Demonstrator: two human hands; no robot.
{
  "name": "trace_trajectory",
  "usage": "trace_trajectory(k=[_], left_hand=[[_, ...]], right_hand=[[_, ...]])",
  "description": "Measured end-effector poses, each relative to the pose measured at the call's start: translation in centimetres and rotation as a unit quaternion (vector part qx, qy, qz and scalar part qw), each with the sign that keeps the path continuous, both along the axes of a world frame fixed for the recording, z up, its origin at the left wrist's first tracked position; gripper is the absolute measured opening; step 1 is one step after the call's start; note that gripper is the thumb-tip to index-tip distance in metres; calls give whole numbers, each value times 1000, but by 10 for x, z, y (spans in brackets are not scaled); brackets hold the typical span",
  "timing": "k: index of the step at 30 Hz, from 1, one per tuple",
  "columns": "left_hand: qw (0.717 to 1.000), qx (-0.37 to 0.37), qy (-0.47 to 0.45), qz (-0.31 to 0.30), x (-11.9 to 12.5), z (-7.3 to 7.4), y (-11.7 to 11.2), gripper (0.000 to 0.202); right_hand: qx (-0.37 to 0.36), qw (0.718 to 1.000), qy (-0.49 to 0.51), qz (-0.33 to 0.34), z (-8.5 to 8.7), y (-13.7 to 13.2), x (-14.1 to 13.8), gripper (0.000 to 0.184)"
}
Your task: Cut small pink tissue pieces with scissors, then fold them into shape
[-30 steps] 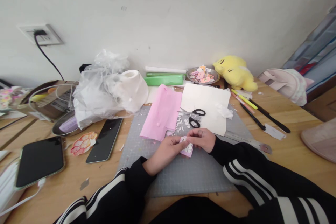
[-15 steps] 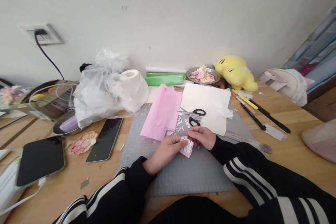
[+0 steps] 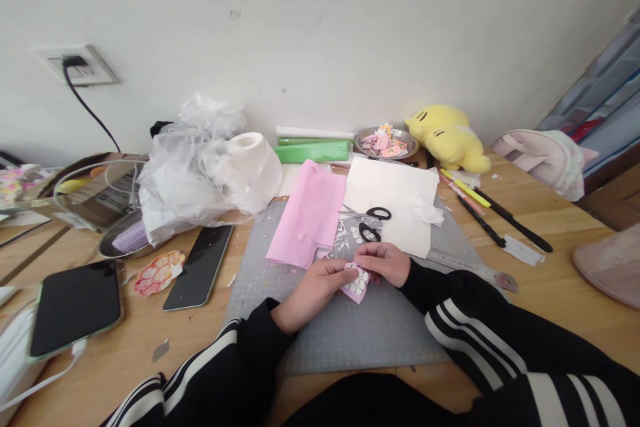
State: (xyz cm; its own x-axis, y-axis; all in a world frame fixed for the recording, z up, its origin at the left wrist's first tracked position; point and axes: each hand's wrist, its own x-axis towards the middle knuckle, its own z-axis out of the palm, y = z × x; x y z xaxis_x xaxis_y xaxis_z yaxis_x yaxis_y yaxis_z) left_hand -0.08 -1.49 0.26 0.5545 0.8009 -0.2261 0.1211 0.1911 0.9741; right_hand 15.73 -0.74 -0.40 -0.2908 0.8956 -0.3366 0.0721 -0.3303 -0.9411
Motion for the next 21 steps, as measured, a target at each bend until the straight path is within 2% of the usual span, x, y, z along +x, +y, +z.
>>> trace_trajectory(k=[15,21], left_hand=[[999,15,29,-11,-1,1,1,28],[999,19,31,-12,0,2,1,27]], right_hand=[[36,999,-21,36,0,-2,2,25],[29,999,-29,9,0,-3,0,26]])
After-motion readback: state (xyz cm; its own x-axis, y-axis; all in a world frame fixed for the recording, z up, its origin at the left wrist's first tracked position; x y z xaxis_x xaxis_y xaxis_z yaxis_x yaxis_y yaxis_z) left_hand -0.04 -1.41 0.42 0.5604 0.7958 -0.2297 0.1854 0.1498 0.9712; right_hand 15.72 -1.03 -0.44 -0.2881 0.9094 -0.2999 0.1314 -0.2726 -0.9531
